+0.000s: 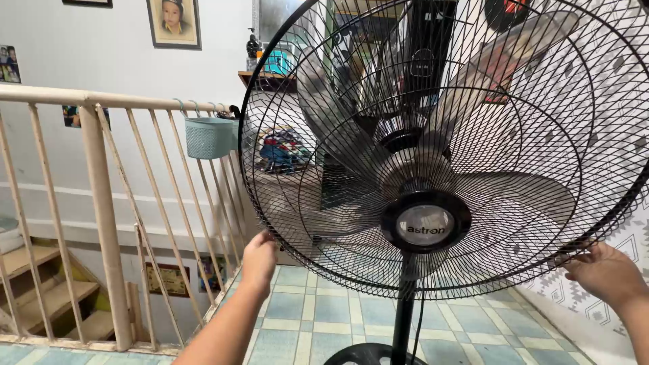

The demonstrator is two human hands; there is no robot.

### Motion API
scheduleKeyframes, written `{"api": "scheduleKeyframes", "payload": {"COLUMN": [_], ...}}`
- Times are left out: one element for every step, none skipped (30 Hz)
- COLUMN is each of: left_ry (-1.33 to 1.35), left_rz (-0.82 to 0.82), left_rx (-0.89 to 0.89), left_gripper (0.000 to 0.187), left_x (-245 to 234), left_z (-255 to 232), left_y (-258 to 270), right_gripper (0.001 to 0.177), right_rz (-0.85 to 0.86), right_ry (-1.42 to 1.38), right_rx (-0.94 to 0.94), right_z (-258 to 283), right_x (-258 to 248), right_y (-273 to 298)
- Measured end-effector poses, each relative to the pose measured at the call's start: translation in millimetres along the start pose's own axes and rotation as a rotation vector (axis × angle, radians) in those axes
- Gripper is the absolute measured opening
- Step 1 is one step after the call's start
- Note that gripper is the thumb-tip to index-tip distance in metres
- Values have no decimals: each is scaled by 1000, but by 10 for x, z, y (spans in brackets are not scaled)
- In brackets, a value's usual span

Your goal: The person unplugs a standing fan, removes the front grille and fan blades, and wipes the fan blades and grille with a wet wipe. The person then reassembles the fan by placing the blades and grille back onto the stand.

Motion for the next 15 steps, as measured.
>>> {"api": "scheduleKeyframes", "payload": {"left_ry": [49, 97, 144, 177, 210, 245, 235, 224, 214, 117, 21, -74, -81, -89, -96], "left_rz": [-16, -31, -46, -37, -28, -19, 11, 42, 73, 90, 106, 122, 125, 128, 130], "left_rx": [12, 25, 37, 59, 81, 103, 137, 171, 206, 204, 202, 202, 224, 245, 265], "left_gripper": [51, 54, 56, 60, 64, 69, 76, 83, 91, 99, 106, 114, 119, 124, 128], "left_x": [0, -11, -12, 2, 11, 33, 50, 55, 71, 86, 100, 119, 133, 135, 133], "left_z": [-47, -115, -194, -289, -386, -478, -573, -670, -758, -821, -875, -931, -987, -1023, -1052], "left_y": [7, 15, 28, 33, 48, 72, 97, 118, 144, 172, 201, 213, 219, 234, 245], "right_gripper": [13, 13, 14, 14, 15, 15, 17, 19, 21, 23, 27, 32, 32, 32, 33], "right_rz": [15, 31, 47, 50, 52, 53, 46, 39, 32, -40, -112, -187, -204, -220, -235], "right_ry": [-29, -58, -88, -102, -115, -128, -89, -51, -13, 169, 349, 525, 533, 543, 553], "right_rx": [-19, -36, -53, -62, -71, -79, -75, -70, -65, -39, -15, 8, -1, -9, -16], "right_z": [2, 4, 14, 33, 57, 84, 110, 136, 165, 195, 224, 262, 278, 267, 263], "right_x": [-3, 0, 0, 1, -6, -35, -62, -80, -100, -125, -155, -189, -209, -214, -202], "right_y": [-5, 4, 22, 44, 73, 108, 152, 207, 263, 310, 346, 360, 373, 382, 372]}}
Point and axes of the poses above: each hand's wrist, its own y-axis away from the middle knuckle, its own x-axis out of the palm, z = x × y, the point moved 3 cm from there along -y, towards the middle knuckle, and after that the axes turned 12 degrees about x, right-handed, at the moved point
